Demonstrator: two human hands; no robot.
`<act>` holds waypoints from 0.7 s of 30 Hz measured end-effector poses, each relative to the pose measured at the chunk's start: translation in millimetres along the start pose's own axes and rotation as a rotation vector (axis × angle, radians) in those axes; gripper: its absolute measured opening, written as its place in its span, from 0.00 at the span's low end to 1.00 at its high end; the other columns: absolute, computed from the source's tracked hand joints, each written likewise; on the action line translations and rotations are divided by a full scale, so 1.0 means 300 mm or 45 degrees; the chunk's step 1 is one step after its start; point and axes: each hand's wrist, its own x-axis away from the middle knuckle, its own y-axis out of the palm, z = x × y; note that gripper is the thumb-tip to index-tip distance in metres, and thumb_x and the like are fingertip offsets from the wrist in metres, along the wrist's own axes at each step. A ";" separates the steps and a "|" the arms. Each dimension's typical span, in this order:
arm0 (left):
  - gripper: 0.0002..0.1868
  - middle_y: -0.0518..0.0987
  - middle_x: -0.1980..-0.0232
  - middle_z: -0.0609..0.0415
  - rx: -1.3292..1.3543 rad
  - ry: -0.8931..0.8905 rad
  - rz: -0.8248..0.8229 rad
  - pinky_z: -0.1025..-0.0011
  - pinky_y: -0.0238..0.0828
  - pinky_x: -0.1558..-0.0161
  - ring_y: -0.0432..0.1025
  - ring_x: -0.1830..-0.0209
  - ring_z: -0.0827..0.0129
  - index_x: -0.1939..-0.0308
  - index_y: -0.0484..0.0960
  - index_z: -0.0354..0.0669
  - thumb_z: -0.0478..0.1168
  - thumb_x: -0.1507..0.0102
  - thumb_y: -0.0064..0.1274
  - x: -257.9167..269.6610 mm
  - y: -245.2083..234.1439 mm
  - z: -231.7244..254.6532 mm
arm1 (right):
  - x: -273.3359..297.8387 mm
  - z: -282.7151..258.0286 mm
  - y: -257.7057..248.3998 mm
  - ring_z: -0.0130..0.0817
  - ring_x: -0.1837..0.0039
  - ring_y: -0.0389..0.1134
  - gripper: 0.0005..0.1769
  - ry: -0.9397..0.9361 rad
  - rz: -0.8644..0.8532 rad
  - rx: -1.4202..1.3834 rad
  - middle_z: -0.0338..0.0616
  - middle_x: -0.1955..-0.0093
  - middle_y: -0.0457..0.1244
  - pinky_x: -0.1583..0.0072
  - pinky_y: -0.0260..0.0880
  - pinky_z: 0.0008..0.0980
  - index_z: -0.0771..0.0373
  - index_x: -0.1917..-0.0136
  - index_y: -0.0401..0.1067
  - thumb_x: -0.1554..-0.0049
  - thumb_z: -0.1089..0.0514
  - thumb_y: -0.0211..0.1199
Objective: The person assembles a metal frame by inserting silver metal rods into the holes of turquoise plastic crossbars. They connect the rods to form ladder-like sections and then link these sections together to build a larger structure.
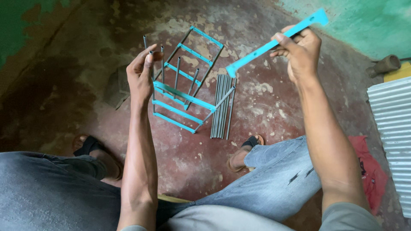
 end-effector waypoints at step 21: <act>0.11 0.84 0.60 0.49 0.465 -0.205 -0.056 0.78 0.68 0.63 0.73 0.66 0.75 0.48 0.85 0.32 0.33 0.33 0.57 0.026 0.077 -0.025 | 0.133 0.125 0.373 0.43 0.49 0.73 0.10 0.205 -0.017 -0.789 0.48 0.53 0.68 0.43 0.78 0.48 0.64 0.48 0.65 0.38 0.62 0.65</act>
